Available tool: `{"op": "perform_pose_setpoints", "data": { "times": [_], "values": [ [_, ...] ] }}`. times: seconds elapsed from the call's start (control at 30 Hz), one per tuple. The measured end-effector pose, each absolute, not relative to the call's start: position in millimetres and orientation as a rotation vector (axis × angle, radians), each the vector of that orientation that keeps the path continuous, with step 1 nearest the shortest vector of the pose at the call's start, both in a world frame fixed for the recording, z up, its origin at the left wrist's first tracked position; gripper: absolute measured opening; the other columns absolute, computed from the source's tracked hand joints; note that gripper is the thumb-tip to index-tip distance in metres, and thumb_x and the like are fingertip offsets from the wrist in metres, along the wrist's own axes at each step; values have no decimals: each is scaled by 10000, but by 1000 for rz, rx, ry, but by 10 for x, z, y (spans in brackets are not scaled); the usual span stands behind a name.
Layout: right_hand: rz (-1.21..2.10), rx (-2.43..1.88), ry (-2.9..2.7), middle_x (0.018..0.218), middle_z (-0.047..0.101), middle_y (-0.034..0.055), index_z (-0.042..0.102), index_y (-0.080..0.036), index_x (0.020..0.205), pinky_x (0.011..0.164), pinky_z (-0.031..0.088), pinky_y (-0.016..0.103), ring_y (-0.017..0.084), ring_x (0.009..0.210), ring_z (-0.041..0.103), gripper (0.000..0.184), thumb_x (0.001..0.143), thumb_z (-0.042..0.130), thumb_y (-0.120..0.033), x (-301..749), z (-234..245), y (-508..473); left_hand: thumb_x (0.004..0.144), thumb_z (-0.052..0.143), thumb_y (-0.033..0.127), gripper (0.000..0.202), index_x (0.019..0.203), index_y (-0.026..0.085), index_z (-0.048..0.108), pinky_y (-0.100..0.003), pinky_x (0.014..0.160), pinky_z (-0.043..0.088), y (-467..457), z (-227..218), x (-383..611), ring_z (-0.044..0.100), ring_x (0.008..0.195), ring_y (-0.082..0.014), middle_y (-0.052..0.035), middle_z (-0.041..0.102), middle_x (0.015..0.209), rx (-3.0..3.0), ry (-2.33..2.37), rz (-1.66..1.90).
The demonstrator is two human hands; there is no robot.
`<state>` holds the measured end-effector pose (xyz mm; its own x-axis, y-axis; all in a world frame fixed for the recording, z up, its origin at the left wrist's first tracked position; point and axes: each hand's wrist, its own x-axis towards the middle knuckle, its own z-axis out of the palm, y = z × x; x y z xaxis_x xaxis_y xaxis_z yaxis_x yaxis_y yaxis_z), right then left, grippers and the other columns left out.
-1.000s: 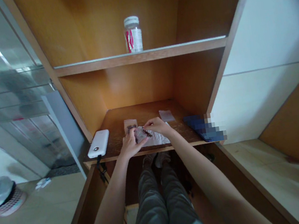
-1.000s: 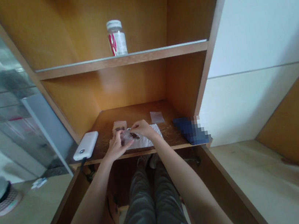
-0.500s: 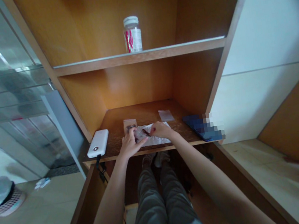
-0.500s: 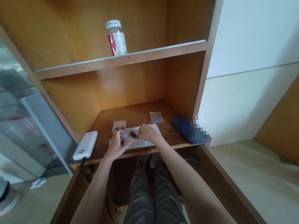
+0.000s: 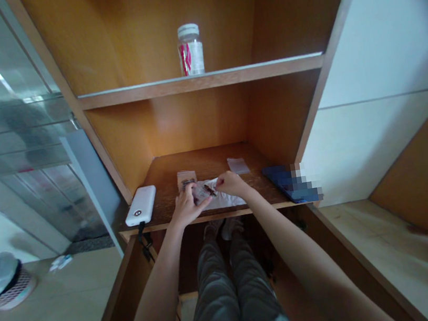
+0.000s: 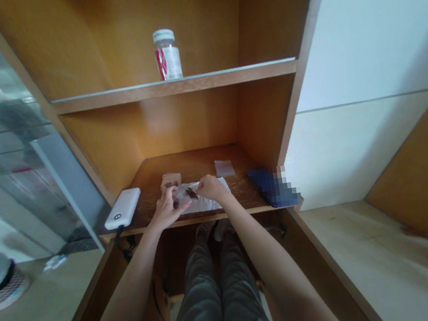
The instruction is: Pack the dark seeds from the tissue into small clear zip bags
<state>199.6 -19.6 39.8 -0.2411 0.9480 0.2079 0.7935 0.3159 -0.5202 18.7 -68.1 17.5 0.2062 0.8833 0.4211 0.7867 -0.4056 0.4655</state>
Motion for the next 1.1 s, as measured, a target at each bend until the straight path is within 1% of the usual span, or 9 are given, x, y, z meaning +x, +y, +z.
{"op": "perform_pose_setpoints", "data": {
  "times": [0.17, 0.37, 0.47, 0.63, 0.73, 0.8, 0.87, 1.0, 1.1],
  "values": [
    [794, -1091, -2012, 697, 673, 37, 693, -132, 744, 584, 401, 191, 114, 636, 574, 191, 683, 573, -269, 1956, 446, -208, 709, 514, 576, 631, 1187, 201, 341, -466, 918, 339, -673, 163, 185, 473, 1120, -299, -128, 494, 1204, 2301, 1636, 981],
    [1027, -924, -1954, 818, 672, 48, 675, -141, 868, 627, 417, 204, 112, 700, 571, 321, 715, 567, -402, 1908, 462, -327, 704, 522, 577, 631, 1189, 214, 346, -448, 901, 364, -661, 157, 168, 507, 1077, -284, -117, 508, 1180, 2230, 1623, 1035],
    [1070, -914, -1989, 801, 668, 42, 673, -140, 841, 645, 424, 207, 114, 706, 571, 282, 681, 614, -366, 1905, 439, -333, 664, 576, 567, 653, 1170, 220, 354, -436, 885, 384, -639, 145, 152, 514, 1060, -269, -106, 511, 1166, 2180, 1603, 1101],
    [1167, -963, -1833, 669, 636, 24, 653, -122, 756, 571, 430, 205, 90, 574, 544, 190, 672, 615, -288, 1854, 359, -302, 596, 671, 504, 734, 1180, 202, 344, -401, 869, 410, -599, 120, 106, 556, 971, -226, -87, 563, 1040, 2011, 1491, 1207],
    [1262, -906, -1585, 702, 638, 28, 633, -135, 745, 589, 460, 209, 98, 608, 575, 181, 653, 630, -291, 1795, 337, -323, 667, 629, 453, 626, 1162, 185, 355, -371, 846, 428, -578, 129, 74, 578, 912, -191, -66, 594, 942, 1775, 1354, 1325],
    [1314, -855, -1418, 728, 642, 25, 618, -157, 737, 599, 477, 217, 109, 637, 594, 179, 642, 636, -307, 1749, 341, -356, 700, 603, 420, 510, 1107, 177, 412, -353, 839, 432, -567, 143, 54, 581, 910, -181, -60, 606, 914, 1623, 1230, 1407],
    [1340, -820, -1285, 748, 646, 16, 607, -179, 729, 580, 483, 224, 113, 635, 598, 183, 630, 643, -330, 1701, 347, -389, 691, 621, 388, 421, 1023, 170, 480, -333, 809, 443, -562, 155, 36, 593, 873, -175, -57, 615, 903, 1518, 1114, 1417],
    [1332, -773, -1141, 802, 643, 15, 601, -194, 738, 505, 477, 232, 123, 613, 588, 237, 592, 669, -369, 1609, 314, -425, 653, 668, 357, 340, 898, 150, 556, -278, 647, 463, -571, 157, 1, 590, 670, -141, -31, 619, 767, 1463, 1041, 1274],
    [1313, -734, -1086, 848, 636, 21, 590, -202, 820, 484, 480, 243, 134, 628, 589, 300, 594, 665, -384, 1547, 252, -438, 657, 666, 353, 291, 838, 144, 577, -248, 600, 450, -589, 159, -20, 574, 627, -125, -14, 606, 708, 1463, 1031, 1237]
  ]
}}
